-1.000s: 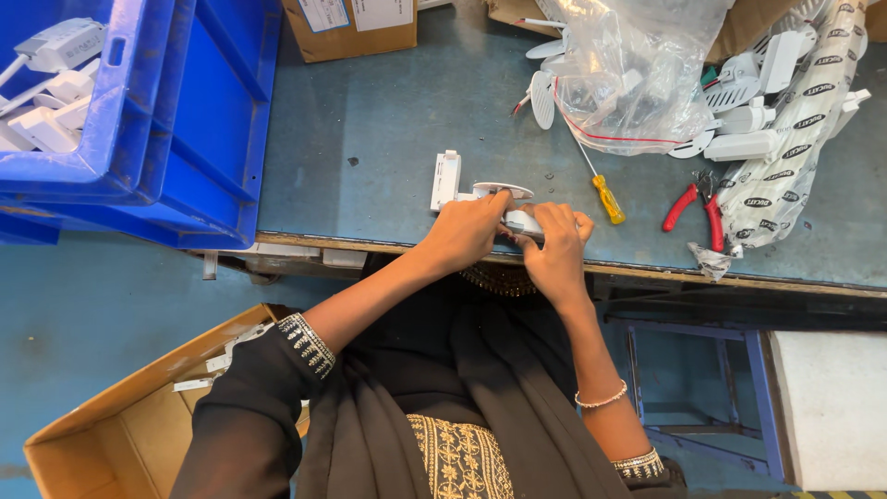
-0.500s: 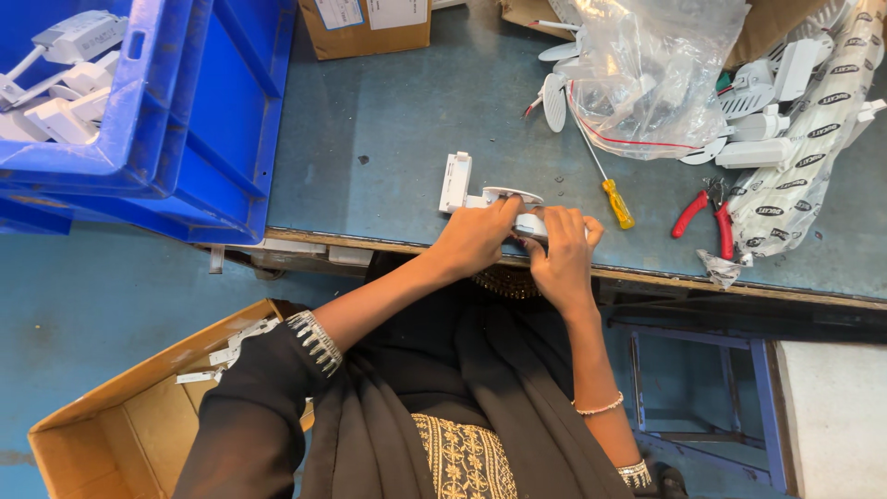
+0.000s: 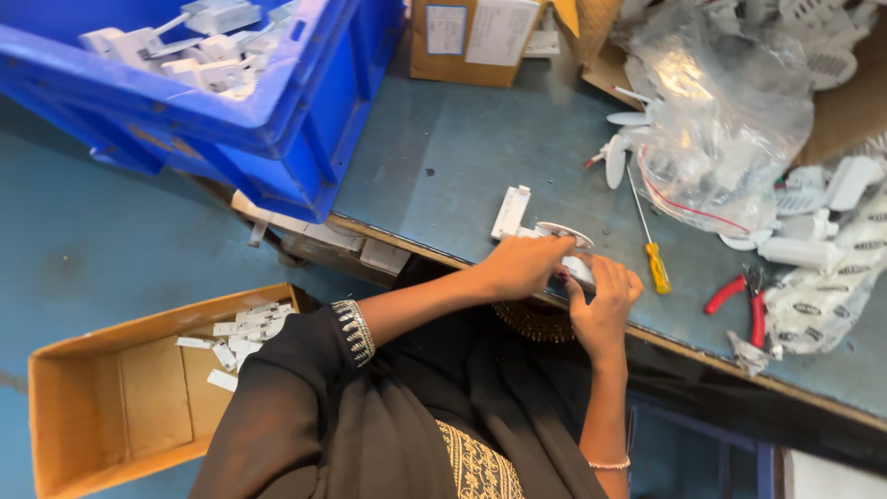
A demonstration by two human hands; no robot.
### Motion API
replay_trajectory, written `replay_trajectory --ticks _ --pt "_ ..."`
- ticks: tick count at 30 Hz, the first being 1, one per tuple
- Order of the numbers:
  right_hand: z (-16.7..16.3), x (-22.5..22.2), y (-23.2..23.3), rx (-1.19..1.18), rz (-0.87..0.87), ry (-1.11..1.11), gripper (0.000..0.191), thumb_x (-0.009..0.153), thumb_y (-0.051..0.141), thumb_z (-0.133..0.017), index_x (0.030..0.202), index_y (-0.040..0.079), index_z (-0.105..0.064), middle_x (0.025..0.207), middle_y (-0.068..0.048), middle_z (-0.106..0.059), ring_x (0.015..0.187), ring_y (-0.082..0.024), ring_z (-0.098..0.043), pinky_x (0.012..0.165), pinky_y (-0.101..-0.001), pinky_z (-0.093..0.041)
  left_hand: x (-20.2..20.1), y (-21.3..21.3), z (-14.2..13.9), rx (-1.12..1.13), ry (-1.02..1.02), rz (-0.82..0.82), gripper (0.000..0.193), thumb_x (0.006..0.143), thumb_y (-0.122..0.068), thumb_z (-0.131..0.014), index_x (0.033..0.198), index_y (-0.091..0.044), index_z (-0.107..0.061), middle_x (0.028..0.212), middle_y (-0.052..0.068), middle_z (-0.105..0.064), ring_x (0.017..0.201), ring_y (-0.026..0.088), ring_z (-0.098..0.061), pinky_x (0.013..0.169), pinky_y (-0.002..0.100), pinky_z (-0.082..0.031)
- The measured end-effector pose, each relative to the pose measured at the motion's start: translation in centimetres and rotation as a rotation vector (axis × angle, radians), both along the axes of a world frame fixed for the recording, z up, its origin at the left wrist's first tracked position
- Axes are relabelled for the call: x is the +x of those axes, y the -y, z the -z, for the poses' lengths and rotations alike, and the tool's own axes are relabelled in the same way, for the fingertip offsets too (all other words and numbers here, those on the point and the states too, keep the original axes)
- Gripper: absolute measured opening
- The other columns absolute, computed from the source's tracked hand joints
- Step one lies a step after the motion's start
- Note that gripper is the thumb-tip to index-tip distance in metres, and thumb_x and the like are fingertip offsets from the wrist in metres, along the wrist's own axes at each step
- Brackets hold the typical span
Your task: The person assembles white plastic electrical devices by inserting a small rectangular component into a housing, securing it with a screwdriver, and attaching a circular vent cover. The person places the finished units into a blue crate.
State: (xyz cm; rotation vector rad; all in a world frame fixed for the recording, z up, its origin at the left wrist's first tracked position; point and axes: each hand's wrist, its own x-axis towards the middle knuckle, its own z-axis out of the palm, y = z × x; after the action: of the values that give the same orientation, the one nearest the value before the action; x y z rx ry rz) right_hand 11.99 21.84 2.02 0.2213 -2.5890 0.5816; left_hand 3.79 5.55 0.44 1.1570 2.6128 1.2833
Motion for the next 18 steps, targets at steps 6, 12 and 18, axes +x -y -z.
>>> replay_trajectory --ticks 6,12,18 --pt "-0.2 -0.2 0.2 -0.016 0.025 -0.009 0.033 0.087 0.020 -0.077 0.115 0.006 -0.068 0.110 -0.008 -0.068 0.110 -0.027 -0.058 0.105 -0.0434 -0.030 0.2 -0.5 0.8 0.048 -0.044 0.001 0.040 0.090 -0.017 -0.066 0.126 -0.007 -0.052 0.106 0.015 -0.069 0.091 0.038 -0.069 0.073 0.048 -0.055" --pt "0.7 -0.7 -1.0 -0.612 -0.018 -0.217 0.027 0.108 0.022 -0.057 0.120 0.000 -0.066 0.119 -0.009 -0.064 0.115 -0.020 -0.059 0.098 -0.0335 -0.047 -0.9 -0.4 2.8 0.123 -0.078 0.088 0.037 0.096 -0.024 -0.065 0.124 -0.004 -0.050 0.112 0.017 -0.065 0.094 0.039 -0.069 0.073 0.047 -0.055" --pt "2.5 -2.3 -2.7 -0.942 0.138 -0.280 0.040 0.115 0.031 -0.040 0.106 0.000 -0.063 0.102 -0.008 -0.067 0.094 -0.016 -0.063 0.084 -0.0294 -0.051 -1.1 0.3 -2.0 0.221 -0.075 -0.036 0.035 0.092 -0.029 -0.070 0.112 -0.003 -0.056 0.102 0.019 -0.068 0.087 0.038 -0.070 0.070 0.044 -0.054"
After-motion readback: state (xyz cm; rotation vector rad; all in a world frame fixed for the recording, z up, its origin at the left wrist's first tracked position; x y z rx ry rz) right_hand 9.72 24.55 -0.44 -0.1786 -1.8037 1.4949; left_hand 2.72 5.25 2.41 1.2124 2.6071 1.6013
